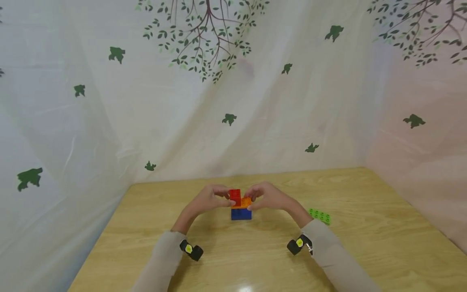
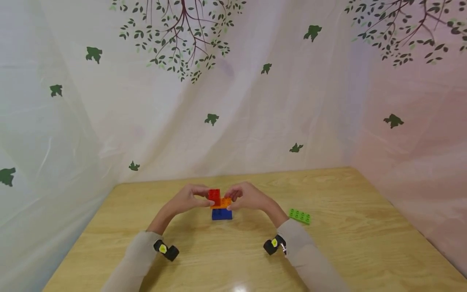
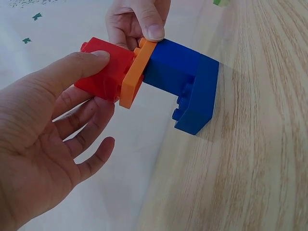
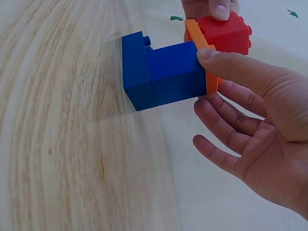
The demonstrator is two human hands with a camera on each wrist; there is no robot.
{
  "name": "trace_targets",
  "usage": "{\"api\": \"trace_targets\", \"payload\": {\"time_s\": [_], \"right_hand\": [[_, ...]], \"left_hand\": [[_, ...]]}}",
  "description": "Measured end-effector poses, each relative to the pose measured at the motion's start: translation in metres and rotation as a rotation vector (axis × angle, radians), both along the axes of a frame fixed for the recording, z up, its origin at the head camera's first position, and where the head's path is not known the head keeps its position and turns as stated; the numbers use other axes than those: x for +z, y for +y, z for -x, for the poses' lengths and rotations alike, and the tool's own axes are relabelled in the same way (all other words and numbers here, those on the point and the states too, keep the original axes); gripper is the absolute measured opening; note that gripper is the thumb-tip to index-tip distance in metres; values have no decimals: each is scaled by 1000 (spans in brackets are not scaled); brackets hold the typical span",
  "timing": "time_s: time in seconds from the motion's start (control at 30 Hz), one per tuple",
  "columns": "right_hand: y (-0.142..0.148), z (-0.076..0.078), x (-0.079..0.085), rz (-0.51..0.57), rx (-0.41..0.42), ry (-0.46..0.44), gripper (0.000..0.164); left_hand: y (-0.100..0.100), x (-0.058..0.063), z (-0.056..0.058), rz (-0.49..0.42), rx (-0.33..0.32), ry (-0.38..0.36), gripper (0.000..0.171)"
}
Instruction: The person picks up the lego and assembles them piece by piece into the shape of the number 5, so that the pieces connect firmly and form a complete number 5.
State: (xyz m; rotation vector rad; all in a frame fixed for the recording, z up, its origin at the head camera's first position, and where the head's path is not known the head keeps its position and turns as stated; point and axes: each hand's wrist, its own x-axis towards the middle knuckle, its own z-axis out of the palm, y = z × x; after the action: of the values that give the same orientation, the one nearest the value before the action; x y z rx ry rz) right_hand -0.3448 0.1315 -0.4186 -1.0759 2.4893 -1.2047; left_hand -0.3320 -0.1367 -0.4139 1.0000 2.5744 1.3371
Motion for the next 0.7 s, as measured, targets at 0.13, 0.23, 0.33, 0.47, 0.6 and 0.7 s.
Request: {"api": "trace_targets", "payload": {"time_s": [0.13, 0.23, 0.33, 0.47, 0.6, 0.7], "right_hand": [[-1, -1, 2, 10, 2, -4, 32], [-1, -1, 2, 9, 6, -7, 32], [-1, -1, 3, 2, 8, -5, 32], [-1, 0, 3, 0, 6, -5, 32], [-1, 0, 4, -5, 3, -7, 32], [-1, -1, 4, -4, 0, -14, 31]], "left_hand": [[-1, 0, -1, -6, 8, -2, 32], [-1, -1, -1, -7, 11, -4, 34], [-1, 0, 0, -9, 8, -8, 33], [-1, 0, 1, 2, 13, -18, 29], [0, -1, 2, 2, 4, -20, 23], [0, -3, 2, -19, -14, -16, 18]]}}
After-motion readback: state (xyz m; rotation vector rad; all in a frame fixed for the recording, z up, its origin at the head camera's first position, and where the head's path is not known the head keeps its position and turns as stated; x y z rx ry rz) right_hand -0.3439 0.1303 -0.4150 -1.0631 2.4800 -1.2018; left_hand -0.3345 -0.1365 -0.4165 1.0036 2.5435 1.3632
